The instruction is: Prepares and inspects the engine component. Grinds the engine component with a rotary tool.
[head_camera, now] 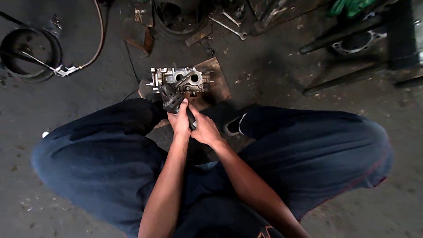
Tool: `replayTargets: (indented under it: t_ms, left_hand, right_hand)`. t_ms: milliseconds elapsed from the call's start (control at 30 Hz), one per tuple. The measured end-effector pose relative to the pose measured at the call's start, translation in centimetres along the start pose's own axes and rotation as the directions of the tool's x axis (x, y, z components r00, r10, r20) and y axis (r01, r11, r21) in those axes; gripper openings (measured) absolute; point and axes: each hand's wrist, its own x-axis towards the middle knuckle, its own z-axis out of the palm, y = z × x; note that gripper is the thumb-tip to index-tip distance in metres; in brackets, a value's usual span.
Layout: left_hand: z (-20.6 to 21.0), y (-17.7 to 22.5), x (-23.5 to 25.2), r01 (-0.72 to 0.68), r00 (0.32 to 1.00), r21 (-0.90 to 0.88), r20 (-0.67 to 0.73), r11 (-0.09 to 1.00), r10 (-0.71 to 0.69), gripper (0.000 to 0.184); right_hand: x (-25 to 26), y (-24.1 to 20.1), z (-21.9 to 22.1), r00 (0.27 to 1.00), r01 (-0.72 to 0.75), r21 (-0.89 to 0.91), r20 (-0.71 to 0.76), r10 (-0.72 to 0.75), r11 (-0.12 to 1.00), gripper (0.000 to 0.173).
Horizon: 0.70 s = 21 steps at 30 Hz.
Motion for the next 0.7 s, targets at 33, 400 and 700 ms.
replayTargets:
  t_ms: [33, 400, 700]
  left_hand:
    - [0.0, 0.0, -0.1, 0.009, 1.0, 0.011, 0.004, 1.0, -0.009, 0.06]
    - [0.2, 0.7, -1.9, -0.018, 0.999, 0.019, 0.032, 1.0, 0.017, 0.065]
    - [0.1, 0.4, -0.2, -0.048, 0.999, -0.024, 0.007, 0.999, 0.048, 0.063]
  right_hand:
    - [-0.1, 0.0, 0.1, 1.0, -0.004, 0.002, -0.002, 0.004, 1.0, 0.108]
    - [-2.1, 0.1, -0.3, 0.999, -0.016, -0.007, -0.035, 0.016, 1.0, 0.106]
    - [-0.4, -0.3, -0.1, 0.999, 0.016, -0.016, -0.033, -0.017, 1.0, 0.107]
